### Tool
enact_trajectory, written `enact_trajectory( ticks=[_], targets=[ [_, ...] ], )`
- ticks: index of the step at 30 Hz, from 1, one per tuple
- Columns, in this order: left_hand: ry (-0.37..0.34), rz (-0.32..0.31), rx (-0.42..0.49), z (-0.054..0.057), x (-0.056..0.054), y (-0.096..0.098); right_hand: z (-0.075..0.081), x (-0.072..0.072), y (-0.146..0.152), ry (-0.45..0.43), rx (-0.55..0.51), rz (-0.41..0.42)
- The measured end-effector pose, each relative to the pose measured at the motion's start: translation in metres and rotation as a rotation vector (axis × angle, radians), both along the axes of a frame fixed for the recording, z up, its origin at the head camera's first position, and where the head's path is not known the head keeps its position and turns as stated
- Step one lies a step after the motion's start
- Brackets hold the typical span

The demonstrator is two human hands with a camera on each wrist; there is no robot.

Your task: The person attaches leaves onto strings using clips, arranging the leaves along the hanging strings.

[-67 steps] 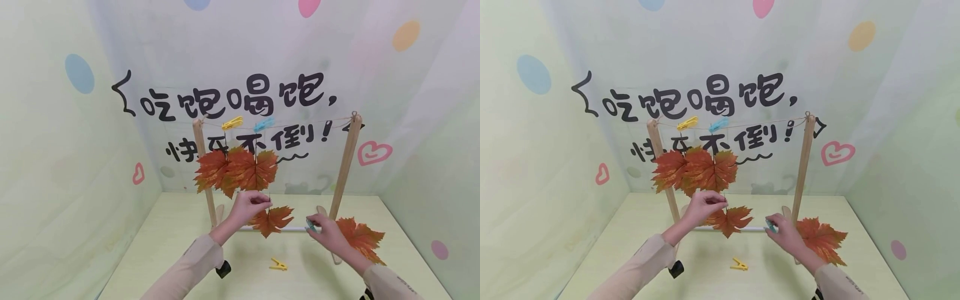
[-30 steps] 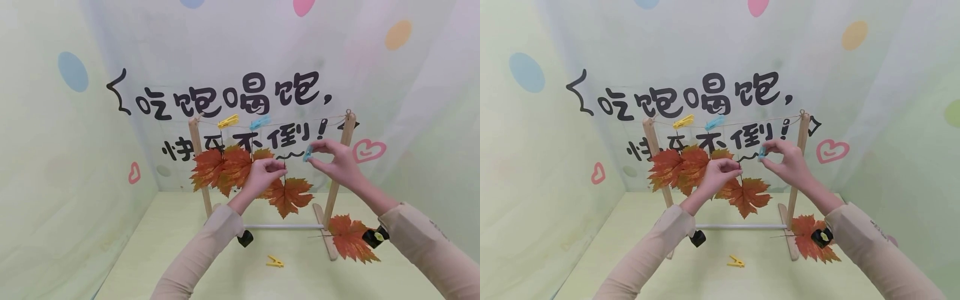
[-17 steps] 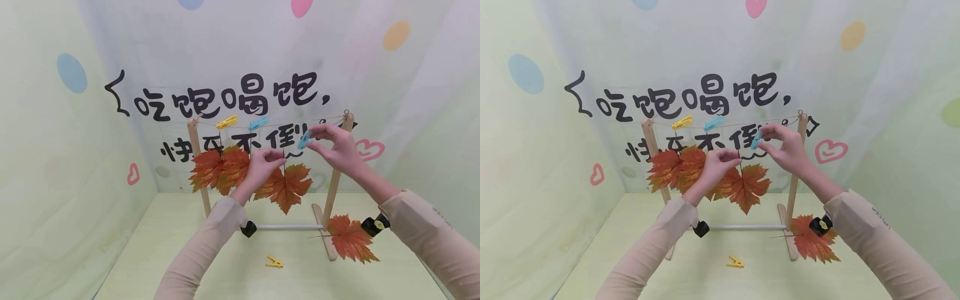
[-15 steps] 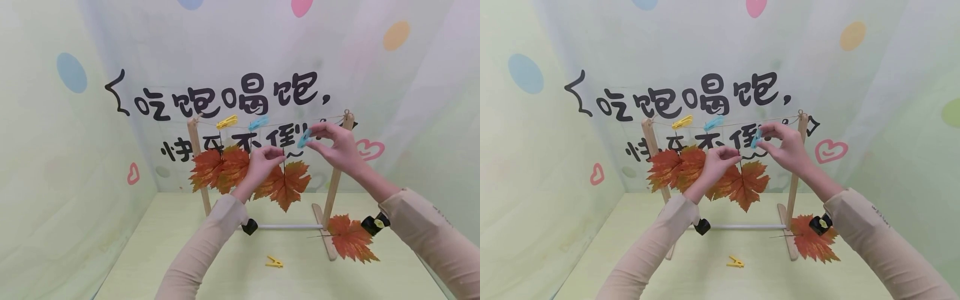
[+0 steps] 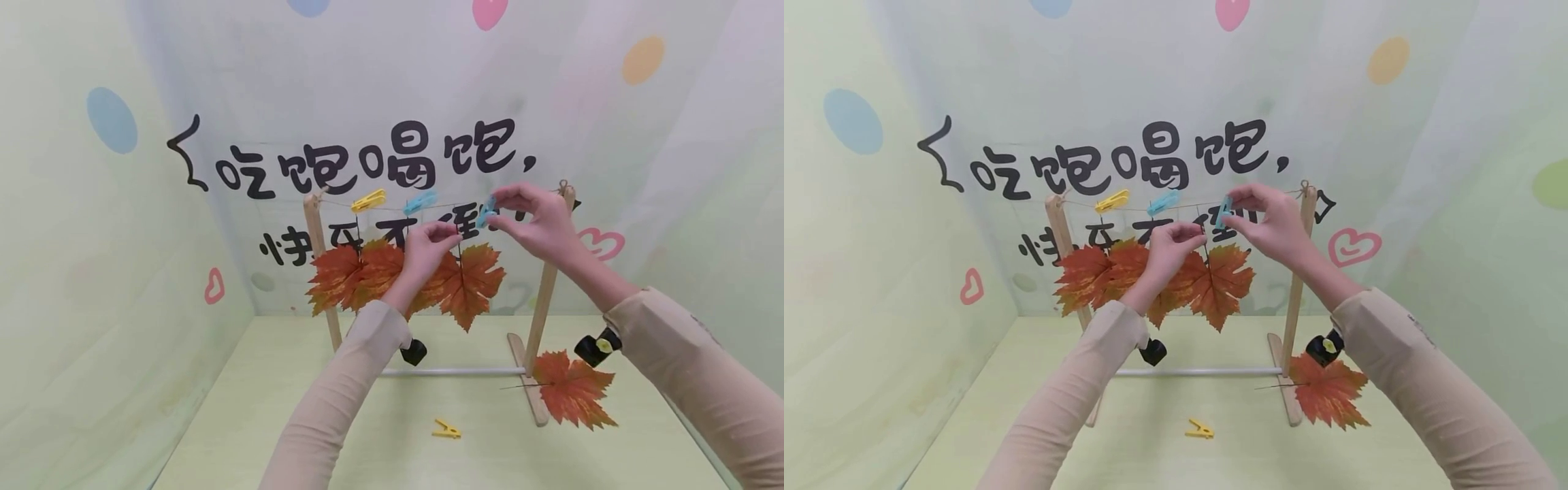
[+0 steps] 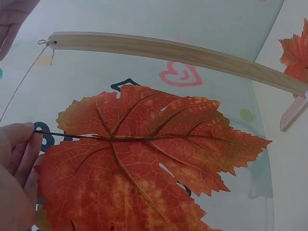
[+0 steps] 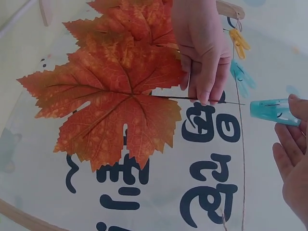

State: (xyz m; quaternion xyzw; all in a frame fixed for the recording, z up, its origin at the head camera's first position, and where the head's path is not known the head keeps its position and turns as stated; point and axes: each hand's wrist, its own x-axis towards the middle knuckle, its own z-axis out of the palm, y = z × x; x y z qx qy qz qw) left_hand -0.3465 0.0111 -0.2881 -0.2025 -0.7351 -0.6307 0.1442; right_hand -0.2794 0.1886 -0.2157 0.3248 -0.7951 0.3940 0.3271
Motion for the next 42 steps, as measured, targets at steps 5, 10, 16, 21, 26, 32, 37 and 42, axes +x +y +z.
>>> enact_trajectory(
  ticks=[5,10,16,21,26,32,37,42],
  targets=[
    [0.011,0.025,0.0,0.002,-0.006,0.001,0.005,-0.004,-0.006,-0.076,-0.045,0.011],
    [0.04,0.034,-0.019,0.003,-0.008,0.001,0.008,-0.009,-0.013,-0.143,-0.112,0.007],
    [0.048,0.037,-0.037,0.005,-0.009,0.001,0.009,-0.02,-0.015,-0.209,-0.252,0.042],
    [0.062,0.061,-0.059,0.005,-0.01,0.002,0.01,-0.028,-0.013,-0.247,-0.418,0.125],
    [0.083,0.074,-0.064,0.004,-0.011,0.002,0.01,-0.032,-0.014,-0.296,-0.519,0.125],
    [0.078,0.08,-0.063,0.004,-0.012,0.003,0.009,-0.039,-0.016,-0.331,-0.561,0.092],
    [0.077,0.076,-0.07,0.006,-0.011,0.005,0.006,-0.043,-0.017,-0.341,-0.585,0.107],
    [0.081,0.093,-0.072,0.007,-0.011,0.004,0.005,-0.046,-0.019,-0.344,-0.559,0.083]
  ],
)
